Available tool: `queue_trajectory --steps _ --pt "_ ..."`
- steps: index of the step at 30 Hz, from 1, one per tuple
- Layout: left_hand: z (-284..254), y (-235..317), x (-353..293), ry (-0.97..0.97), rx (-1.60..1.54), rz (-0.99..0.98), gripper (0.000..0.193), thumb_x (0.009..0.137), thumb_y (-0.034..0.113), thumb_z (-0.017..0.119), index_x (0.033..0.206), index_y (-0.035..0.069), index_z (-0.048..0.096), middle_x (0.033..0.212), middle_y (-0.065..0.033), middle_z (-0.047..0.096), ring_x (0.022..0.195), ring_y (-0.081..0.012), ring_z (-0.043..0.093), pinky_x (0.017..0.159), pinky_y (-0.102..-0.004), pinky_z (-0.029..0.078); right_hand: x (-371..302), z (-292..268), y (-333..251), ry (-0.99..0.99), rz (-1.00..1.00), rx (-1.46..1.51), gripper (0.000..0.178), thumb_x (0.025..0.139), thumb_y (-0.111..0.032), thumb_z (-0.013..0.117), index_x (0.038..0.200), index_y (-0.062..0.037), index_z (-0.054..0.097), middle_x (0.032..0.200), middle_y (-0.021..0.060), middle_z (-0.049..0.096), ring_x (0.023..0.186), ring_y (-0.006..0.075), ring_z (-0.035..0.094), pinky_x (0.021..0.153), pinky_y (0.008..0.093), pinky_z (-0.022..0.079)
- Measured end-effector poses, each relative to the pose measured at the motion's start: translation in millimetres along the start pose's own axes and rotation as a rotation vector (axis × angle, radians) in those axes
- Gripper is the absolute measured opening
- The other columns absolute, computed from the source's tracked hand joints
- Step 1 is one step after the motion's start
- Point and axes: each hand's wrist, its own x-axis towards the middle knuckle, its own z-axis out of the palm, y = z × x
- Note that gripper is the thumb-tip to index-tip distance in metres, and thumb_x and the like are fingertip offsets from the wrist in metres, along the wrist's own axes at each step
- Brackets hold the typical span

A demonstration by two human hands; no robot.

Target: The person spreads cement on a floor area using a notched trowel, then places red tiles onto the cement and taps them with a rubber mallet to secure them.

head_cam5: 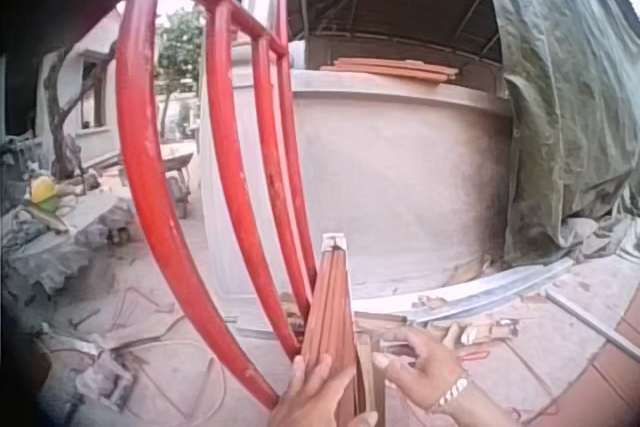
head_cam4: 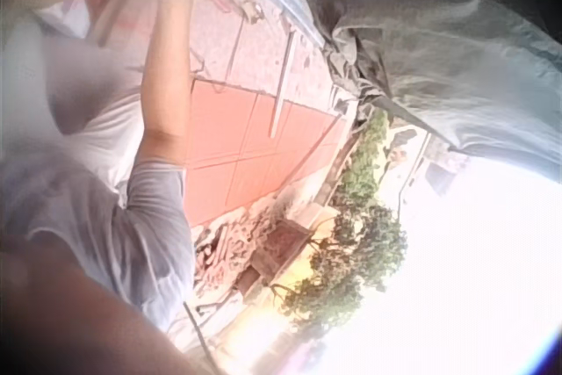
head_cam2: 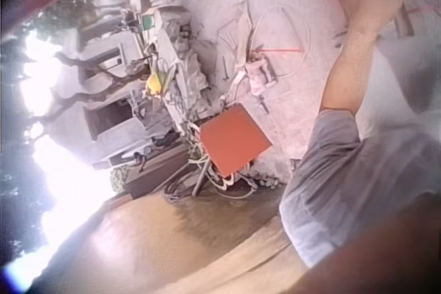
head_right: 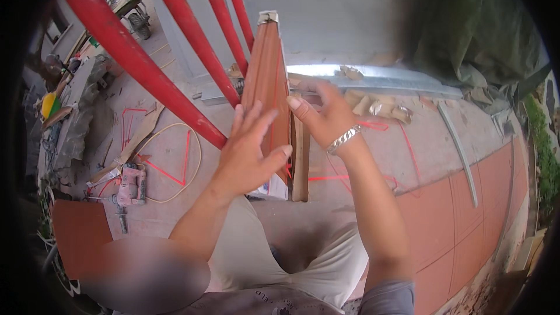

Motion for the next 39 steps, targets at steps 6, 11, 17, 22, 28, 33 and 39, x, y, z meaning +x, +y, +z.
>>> queue_trajectory --steps 6,11,17,22,28,33,39 --pt "-37 14 5 -0.197 0.042 -0.007 0.051 0.087 0.035 0.066 0.13 0.01 0.059 0.152 -0.0137 0.04 0.15 -0.0425 0.018 0.112 -0.067 0.026 148 77 -9 -0.149 0.155 -0.55 0.081 0.089 -0.053 0.066 0.146 -0.0006 0.043 0.145 0.0348 0.04 0.139 0.0458 0.037 0.116 0.0441 0.032" --pt "-46 16 4 -0.291 0.008 0.007 0.038 0.089 0.035 0.064 0.116 0.008 0.066 0.147 -0.0092 0.044 0.15 -0.0425 0.016 0.112 -0.0699 0.023 168 122 57 -0.176 -0.016 -0.856 0.09 0.085 -0.046 0.07 0.155 -0.0091 0.028 0.154 0.0378 0.02 0.145 0.0478 0.027 0.119 0.0439 0.029" --pt "-29 1 5 -0.097 -0.159 0.061 0.029 0.091 0.029 0.064 0.104 0.003 0.068 0.135 -0.0089 0.055 0.141 -0.0366 0.035 0.104 -0.0602 0.037 168 110 106 -0.239 0.168 -0.751 0.087 0.081 -0.034 0.069 0.155 -0.012 0.029 0.157 0.0371 0.011 0.146 0.0488 0.024 0.118 0.0432 0.03" --pt "-15 -28 0 0.088 -1.01 -0.002 0.035 0.1 0.028 0.059 0.121 0.0 0.059 0.136 -0.0176 0.053 0.132 -0.0306 0.046 0.107 -0.039 0.038 170 89 96 -0.198 0.035 -0.812 0.084 0.08 -0.032 0.069 0.153 -0.0112 0.033 0.156 0.0356 0.018 0.144 0.0483 0.028 0.117 0.0429 0.032" --pt "53 -51 -22 0.349 -0.969 -0.096 0.055 0.103 0.04 0.053 0.137 -0.003 0.046 0.14 -0.0252 0.05 0.134 -0.0361 0.047 0.111 -0.0419 0.036 148 52 68 -0.124 0.041 -0.593 0.071 0.082 -0.026 0.067 0.146 -0.009 0.042 0.15 0.0274 0.034 0.137 0.0432 0.039 0.113 0.0427 0.036" --pt "86 -70 29 0.323 -0.781 -0.411 0.044 0.1 0.026 0.057 0.132 -0.004 0.053 0.127 -0.0231 0.063 0.121 -0.0315 0.061 0.102 -0.0401 0.047 140 38 61 -0.083 0.112 -0.671 0.069 0.082 -0.027 0.067 0.145 -0.0112 0.043 0.151 0.028 0.034 0.139 0.0443 0.037 0.113 0.045 0.035" --pt "70 -76 107 0.258 -0.423 -0.483 0.03 0.093 0.021 0.062 0.112 0.0 0.071 0.109 -0.0235 0.07 0.109 -0.0344 0.067 0.095 -0.0393 0.05 140 46 60 -0.046 0.151 -0.596 0.073 0.081 -0.03 0.068 0.148 -0.0163 0.04 0.155 0.0322 0.024 0.139 0.0488 0.036 0.114 0.0455 0.035"
